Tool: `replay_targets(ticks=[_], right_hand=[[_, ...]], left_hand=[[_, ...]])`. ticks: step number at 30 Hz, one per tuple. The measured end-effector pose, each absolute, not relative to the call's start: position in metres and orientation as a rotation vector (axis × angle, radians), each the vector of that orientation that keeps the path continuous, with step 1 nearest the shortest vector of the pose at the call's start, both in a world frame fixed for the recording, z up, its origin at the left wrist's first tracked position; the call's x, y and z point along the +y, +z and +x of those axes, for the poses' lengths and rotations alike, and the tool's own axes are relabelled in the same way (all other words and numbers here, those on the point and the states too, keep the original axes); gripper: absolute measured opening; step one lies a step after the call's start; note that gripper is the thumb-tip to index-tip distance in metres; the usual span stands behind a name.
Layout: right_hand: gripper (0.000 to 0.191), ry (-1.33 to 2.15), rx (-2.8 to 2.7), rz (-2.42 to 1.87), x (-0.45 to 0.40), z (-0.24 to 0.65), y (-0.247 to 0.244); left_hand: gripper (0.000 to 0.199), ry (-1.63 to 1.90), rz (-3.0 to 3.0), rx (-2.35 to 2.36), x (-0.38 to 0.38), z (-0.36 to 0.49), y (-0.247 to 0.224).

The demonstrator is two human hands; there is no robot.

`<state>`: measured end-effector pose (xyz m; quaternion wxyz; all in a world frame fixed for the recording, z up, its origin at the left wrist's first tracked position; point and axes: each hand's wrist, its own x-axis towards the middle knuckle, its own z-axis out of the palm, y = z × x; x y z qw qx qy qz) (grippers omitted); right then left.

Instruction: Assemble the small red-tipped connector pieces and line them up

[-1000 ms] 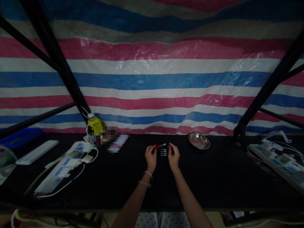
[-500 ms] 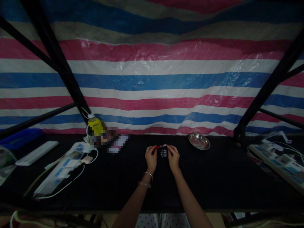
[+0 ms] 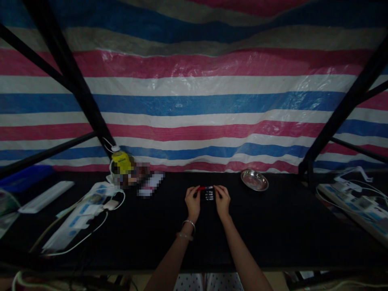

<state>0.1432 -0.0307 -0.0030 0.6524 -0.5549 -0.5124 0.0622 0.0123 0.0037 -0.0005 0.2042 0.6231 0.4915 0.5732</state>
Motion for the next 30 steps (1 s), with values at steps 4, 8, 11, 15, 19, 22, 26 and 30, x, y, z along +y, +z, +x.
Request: replay_targets(ticks=[4,8,11,15,19,22,26,30], right_hand=[[0.026,0.121,-1.168,-1.256,-0.0300,0.1435,-0.0050],[0.027,0.109,-1.180,-1.261,-0.0294,0.1427,-0.0071],[0.027,0.107,-1.204,-1.249,-0.0296,0.1418,-0.0072],[0.027,0.100,-1.193,-1.241,-0.0303,0.1422,-0.0058],[0.025,0.072,-1.094,-1.274,-0.0302,0.1444,-0.0053],[0.025,0.074,-1.087,-1.276,-0.0301,0.1453,-0.0059],[0.025,0.089,-1.114,-1.268,-0.0305,0.1447,-0.0061],[0.026,0.088,-1.116,-1.274,-0.0309,0.1446,-0.0052]], left_hand=[[0.021,1.589,1.728,1.374,0.0037,0.0123,-0.0003],[0.023,1.574,1.762,1.342,0.0021,0.0132,0.0016],[0.023,1.545,1.790,1.321,0.0006,0.0134,0.0033],[0.023,1.543,1.765,1.302,0.0007,0.0131,0.0031],[0.021,1.583,1.724,1.311,0.0024,0.0132,0.0012],[0.020,1.609,1.719,1.284,0.0036,0.0135,-0.0004],[0.021,1.600,1.748,1.249,0.0041,0.0136,-0.0022],[0.020,1.599,1.752,1.259,0.0039,0.0136,-0.0024]])
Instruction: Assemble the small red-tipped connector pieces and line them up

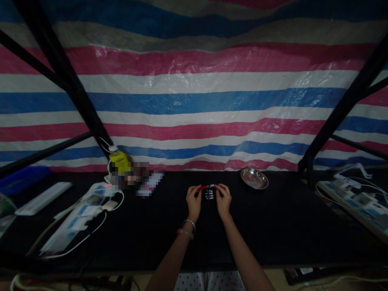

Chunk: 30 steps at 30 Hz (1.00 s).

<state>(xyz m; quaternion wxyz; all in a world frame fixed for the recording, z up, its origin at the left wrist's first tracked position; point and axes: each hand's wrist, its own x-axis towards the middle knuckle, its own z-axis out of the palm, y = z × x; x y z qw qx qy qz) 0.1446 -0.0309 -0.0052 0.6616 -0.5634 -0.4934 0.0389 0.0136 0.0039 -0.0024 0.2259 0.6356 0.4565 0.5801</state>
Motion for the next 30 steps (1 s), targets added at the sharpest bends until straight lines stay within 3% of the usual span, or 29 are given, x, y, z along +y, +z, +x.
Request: replay_targets(ticks=[20,30], right_hand=[[0.028,-0.013,-1.222,-1.231,-0.033,0.139,-0.002],[0.029,-0.095,-1.410,-1.098,-0.028,0.129,0.030]], left_hand=[[0.022,1.572,1.815,1.241,0.002,0.014,0.000],[0.021,1.580,1.782,1.208,0.002,0.014,0.003]])
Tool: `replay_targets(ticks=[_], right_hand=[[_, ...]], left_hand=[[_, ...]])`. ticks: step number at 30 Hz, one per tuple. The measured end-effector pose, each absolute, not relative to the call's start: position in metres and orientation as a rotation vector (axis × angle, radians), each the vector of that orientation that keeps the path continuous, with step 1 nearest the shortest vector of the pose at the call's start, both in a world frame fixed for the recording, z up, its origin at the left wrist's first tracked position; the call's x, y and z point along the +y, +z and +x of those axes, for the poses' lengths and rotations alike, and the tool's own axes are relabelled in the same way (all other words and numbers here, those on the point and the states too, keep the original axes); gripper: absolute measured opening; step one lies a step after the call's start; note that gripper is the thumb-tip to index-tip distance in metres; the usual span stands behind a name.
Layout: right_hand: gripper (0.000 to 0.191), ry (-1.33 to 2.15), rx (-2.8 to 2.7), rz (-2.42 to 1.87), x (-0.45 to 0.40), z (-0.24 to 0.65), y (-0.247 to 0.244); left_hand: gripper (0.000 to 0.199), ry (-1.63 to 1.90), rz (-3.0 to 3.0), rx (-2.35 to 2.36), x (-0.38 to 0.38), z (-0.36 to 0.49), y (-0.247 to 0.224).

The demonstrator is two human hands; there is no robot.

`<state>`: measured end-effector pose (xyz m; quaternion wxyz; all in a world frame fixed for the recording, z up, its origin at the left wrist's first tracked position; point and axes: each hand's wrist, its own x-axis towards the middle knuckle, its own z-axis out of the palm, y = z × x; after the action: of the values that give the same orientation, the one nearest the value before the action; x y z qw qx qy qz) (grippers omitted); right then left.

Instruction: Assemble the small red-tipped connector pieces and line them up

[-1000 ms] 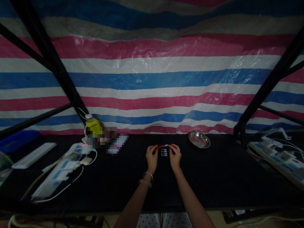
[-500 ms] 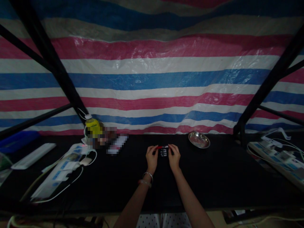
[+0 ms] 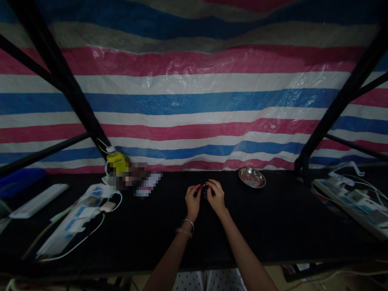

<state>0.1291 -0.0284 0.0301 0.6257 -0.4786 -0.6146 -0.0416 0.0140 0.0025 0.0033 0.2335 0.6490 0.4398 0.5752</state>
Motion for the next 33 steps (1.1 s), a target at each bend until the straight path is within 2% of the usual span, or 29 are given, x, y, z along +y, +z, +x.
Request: replay_targets(ticks=[13,22,33], right_hand=[[0.027,0.156,-1.475,-1.063,-0.022,0.125,0.079],[0.028,0.387,-1.267,-1.204,-0.012,0.136,0.064],[0.032,0.680,-1.023,-1.126,0.001,0.154,0.046]], left_hand=[[0.025,1.587,1.771,1.102,-0.002,0.015,0.011],[0.027,1.574,1.775,1.082,-0.003,0.017,0.010],[0.031,1.564,1.766,1.304,0.003,0.015,0.008]])
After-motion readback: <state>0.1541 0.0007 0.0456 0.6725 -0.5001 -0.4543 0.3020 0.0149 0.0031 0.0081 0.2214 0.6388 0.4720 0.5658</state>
